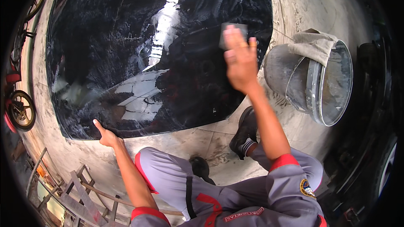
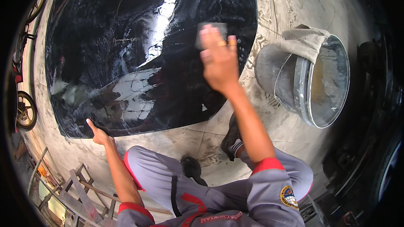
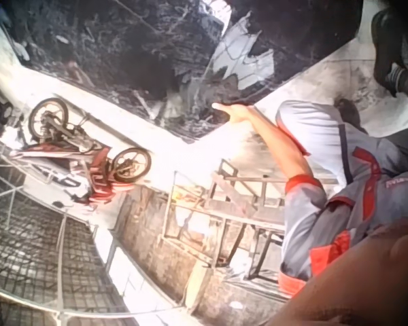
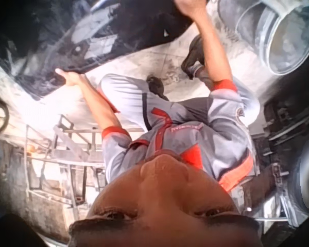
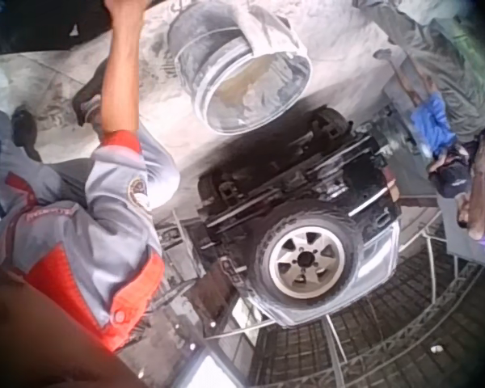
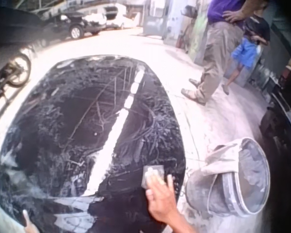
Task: The person sands a black car hood by hand using sandpaper and water from a bucket, moving the sandpaper across the surface in circular and sweeping motions.
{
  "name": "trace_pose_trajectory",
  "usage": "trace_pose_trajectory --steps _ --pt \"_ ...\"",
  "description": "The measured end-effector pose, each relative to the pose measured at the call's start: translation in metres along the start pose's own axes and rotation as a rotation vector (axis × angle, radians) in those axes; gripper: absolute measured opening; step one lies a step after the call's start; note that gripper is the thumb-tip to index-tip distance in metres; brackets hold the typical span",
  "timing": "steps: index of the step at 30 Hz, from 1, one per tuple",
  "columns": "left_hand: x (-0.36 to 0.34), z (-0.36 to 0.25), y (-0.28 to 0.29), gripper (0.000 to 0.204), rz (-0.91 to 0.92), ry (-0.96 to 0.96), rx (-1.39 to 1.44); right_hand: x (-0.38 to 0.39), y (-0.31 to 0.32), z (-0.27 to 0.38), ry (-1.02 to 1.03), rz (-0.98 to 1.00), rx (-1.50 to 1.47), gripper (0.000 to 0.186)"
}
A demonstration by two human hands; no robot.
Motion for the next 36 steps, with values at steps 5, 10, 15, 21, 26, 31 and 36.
trace_pose_trajectory --steps 5,10,15,21,26,31,36 --pt "0.002 0.002 -0.003 0.077 -0.013 0.011 -0.029 0.006 0.091 -0.066 -0.273 -0.401 -0.646 0.054" --pt "0.001 0.002 -0.002 0.078 -0.003 0.001 -0.018 -0.003 0.086 -0.045 -0.079 -0.295 0.009 0.044" --pt "0.002 0.002 -0.002 0.078 -0.003 0.008 -0.027 -0.012 0.033 -0.043 -0.032 -0.137 0.085 0.054" --pt "0.004 0.003 -0.003 0.077 -0.002 -0.002 -0.035 -0.012 -0.004 -0.010 -0.002 -0.229 0.159 0.052" --pt "0.001 0.005 -0.002 0.081 0.041 0.025 -0.004 -0.008 -0.027 0.036 0.283 0.036 -0.012 0.054" --pt "0.007 0.004 -0.008 0.081 0.056 0.016 -0.007 -0.008 0.030 -0.061 -0.040 -0.329 0.245 0.049" --pt "-0.003 0.010 -0.006 0.080 0.040 0.016 0.007 -0.001 -0.034 0.041 0.216 0.025 -0.017 0.052"
Point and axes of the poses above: each hand's wrist, its own x-axis away from the middle knuckle, its own y-axis out of the back of the hand, z = x × y, the point moved 5 cm from there along -x, towards the middle knuckle, and after that the axes turned 12 degrees about -x, right-handed, at the moved point
